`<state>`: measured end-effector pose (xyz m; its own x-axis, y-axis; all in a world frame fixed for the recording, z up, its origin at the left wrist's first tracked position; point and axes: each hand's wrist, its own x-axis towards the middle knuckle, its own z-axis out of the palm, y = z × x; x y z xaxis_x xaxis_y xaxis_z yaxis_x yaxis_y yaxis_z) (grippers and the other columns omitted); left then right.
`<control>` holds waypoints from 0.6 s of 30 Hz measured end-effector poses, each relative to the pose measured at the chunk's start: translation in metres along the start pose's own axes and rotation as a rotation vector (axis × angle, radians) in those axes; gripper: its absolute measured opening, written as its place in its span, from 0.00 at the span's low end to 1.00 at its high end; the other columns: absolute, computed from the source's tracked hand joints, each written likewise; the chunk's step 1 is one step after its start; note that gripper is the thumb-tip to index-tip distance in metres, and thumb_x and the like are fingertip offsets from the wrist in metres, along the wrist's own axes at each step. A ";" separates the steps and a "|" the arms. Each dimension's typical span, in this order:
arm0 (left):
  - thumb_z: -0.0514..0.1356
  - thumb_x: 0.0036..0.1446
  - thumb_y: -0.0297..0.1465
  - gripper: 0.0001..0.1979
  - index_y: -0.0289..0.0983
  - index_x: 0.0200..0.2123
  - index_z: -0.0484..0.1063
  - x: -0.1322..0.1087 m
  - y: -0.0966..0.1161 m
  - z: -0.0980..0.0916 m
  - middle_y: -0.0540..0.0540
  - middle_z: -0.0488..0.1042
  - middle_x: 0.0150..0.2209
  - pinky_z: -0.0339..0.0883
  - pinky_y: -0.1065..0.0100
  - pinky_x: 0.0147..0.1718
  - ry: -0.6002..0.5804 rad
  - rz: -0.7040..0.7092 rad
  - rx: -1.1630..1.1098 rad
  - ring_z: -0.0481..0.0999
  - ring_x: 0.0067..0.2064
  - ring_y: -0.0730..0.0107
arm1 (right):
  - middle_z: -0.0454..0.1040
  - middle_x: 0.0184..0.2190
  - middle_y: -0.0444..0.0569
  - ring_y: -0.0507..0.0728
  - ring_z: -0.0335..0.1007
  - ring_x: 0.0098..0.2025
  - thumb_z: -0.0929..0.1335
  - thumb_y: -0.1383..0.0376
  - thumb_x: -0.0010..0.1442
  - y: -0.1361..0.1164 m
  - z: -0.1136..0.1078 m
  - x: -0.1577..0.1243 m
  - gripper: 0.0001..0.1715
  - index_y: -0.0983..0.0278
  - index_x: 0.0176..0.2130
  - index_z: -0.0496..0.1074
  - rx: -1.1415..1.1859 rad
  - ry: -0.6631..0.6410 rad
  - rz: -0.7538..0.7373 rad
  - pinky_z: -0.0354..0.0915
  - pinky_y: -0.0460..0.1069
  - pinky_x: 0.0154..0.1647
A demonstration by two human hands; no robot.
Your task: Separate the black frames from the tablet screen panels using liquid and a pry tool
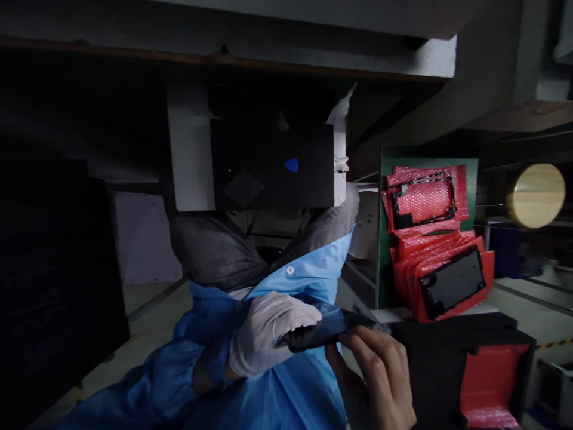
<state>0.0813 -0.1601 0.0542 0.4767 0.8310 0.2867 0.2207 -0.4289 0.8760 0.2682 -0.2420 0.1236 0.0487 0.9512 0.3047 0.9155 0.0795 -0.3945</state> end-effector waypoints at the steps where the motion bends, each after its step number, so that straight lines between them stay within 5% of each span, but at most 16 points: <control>1: 0.57 0.86 0.32 0.11 0.41 0.49 0.79 0.000 0.000 0.000 0.51 0.92 0.41 0.81 0.68 0.42 -0.003 -0.004 -0.007 0.92 0.40 0.70 | 0.83 0.39 0.51 0.58 0.81 0.40 0.76 0.68 0.78 0.000 -0.001 0.000 0.01 0.64 0.49 0.81 -0.007 -0.025 -0.004 0.76 0.53 0.42; 18: 0.62 0.80 0.29 0.06 0.42 0.50 0.80 -0.001 -0.003 0.000 0.51 0.92 0.41 0.84 0.69 0.41 -0.015 -0.026 -0.002 0.92 0.39 0.68 | 0.85 0.38 0.48 0.57 0.78 0.37 0.76 0.69 0.78 0.004 0.000 0.006 0.03 0.62 0.49 0.79 -0.076 -0.076 -0.029 0.71 0.55 0.49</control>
<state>0.0799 -0.1598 0.0510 0.4834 0.8365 0.2581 0.2311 -0.4063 0.8840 0.2722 -0.2361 0.1242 -0.0062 0.9690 0.2471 0.9438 0.0873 -0.3187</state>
